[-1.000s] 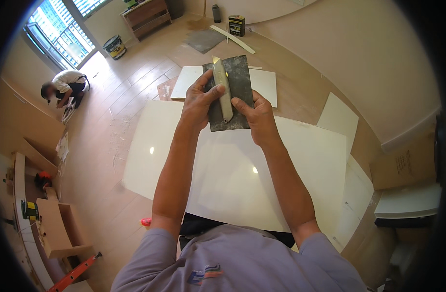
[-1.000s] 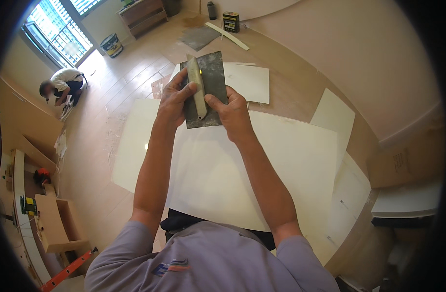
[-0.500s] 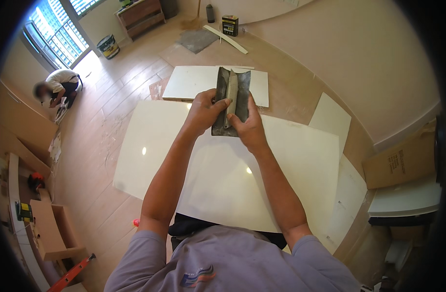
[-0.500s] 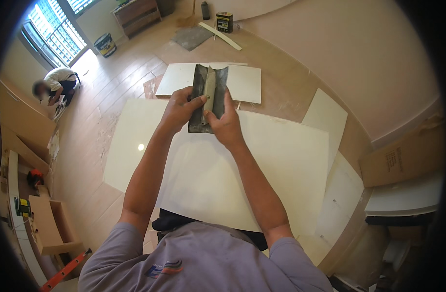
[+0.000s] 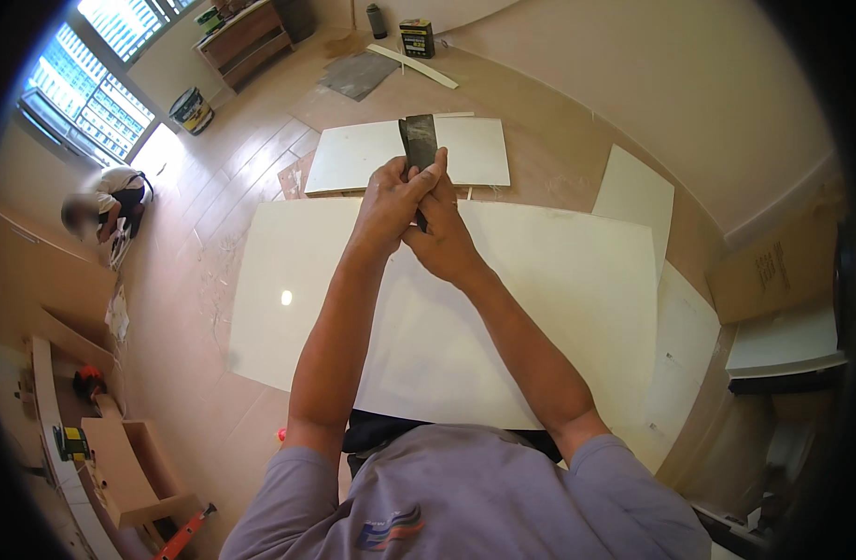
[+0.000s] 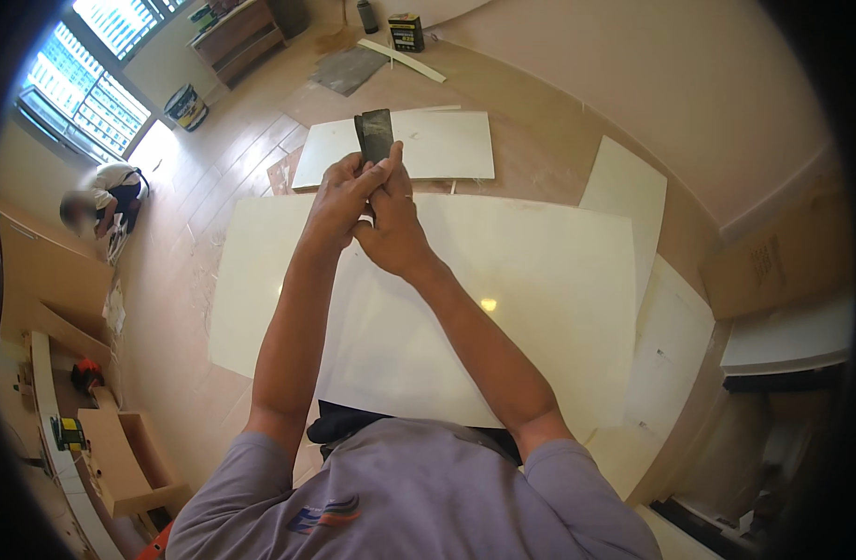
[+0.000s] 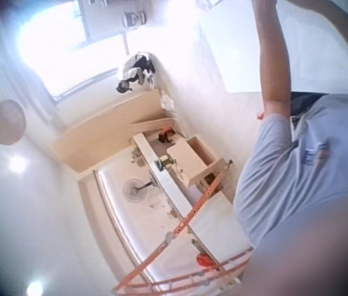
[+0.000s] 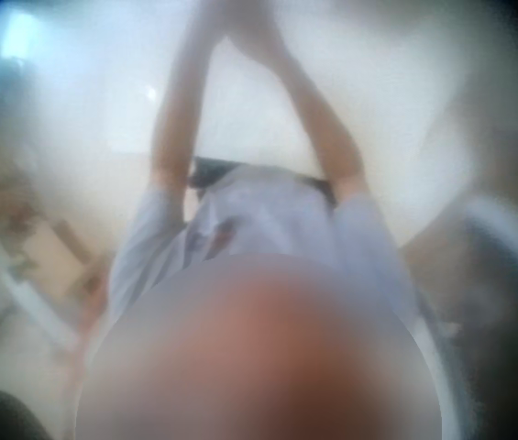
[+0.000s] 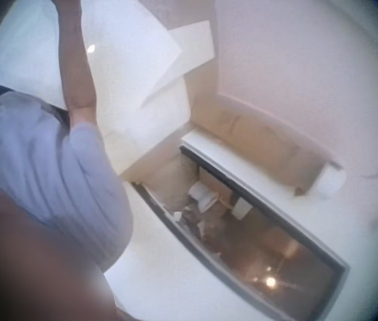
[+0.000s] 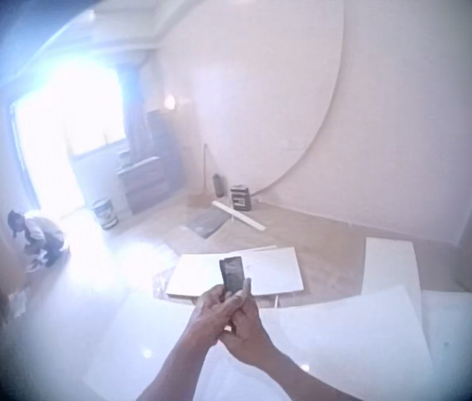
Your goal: The person sits on the floor and scrapes the edge of a large white panel with a utility knife, then wipes the surface with a cloth. The person flips the panel and uses a sanding block to smooth the surface and edges. Another person sweeps debris in the background.
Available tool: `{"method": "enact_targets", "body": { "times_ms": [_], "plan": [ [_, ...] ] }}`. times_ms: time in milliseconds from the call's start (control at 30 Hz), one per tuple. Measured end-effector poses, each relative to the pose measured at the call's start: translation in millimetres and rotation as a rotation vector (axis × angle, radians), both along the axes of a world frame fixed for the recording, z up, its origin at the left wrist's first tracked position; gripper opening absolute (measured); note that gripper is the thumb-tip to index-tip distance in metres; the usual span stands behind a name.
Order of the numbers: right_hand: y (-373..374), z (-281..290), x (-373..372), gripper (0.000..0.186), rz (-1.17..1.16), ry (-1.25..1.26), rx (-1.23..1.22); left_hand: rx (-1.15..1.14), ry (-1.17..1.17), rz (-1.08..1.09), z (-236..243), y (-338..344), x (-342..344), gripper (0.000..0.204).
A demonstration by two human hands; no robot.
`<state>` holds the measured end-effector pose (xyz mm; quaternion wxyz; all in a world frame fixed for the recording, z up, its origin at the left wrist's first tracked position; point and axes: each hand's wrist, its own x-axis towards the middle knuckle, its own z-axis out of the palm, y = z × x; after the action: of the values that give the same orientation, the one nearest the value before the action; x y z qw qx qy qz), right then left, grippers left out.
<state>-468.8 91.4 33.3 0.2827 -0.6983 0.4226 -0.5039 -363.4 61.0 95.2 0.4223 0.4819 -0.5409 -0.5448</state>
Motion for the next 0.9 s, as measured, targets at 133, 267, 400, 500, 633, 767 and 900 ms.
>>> {"method": "enact_targets", "body": {
  "times_ms": [133, 267, 400, 500, 633, 767, 900],
  "plan": [
    [3.0, -1.4, -24.5, 0.055, 0.354, -0.721, 0.300, -0.047, 0.050, 0.073, -8.1, -5.4, 1.4, 0.023],
    [3.6, 0.5, -40.9, 0.049, 0.547, -1.152, 0.284, 0.018, 0.209, 0.026, -13.6, -16.3, 12.1, 0.020],
    [1.6, 7.2, -30.4, 0.057, 0.047, -0.860, 0.290, 0.144, 0.547, -0.032, -16.7, -15.8, 10.6, 0.021],
    [11.4, 17.4, -15.2, 0.057, 0.048, -0.620, 0.375, 0.138, 0.690, -0.123, -33.4, -19.7, 15.9, 0.024],
    [11.7, 9.0, -2.0, 0.052, -0.314, -0.311, 0.068, 0.086, 0.646, -0.072, -37.4, -14.5, 5.1, 0.026],
    [18.2, 12.8, 4.6, 0.049, -0.427, -0.194, 0.019, -0.038, 0.456, 0.197, -37.9, -0.4, -8.0, 0.024],
    [12.4, 10.8, 10.0, 0.049, -0.514, -0.057, -0.107, -0.173, 0.394, 0.253, -35.2, 13.8, -9.7, 0.018]
  ]
}}
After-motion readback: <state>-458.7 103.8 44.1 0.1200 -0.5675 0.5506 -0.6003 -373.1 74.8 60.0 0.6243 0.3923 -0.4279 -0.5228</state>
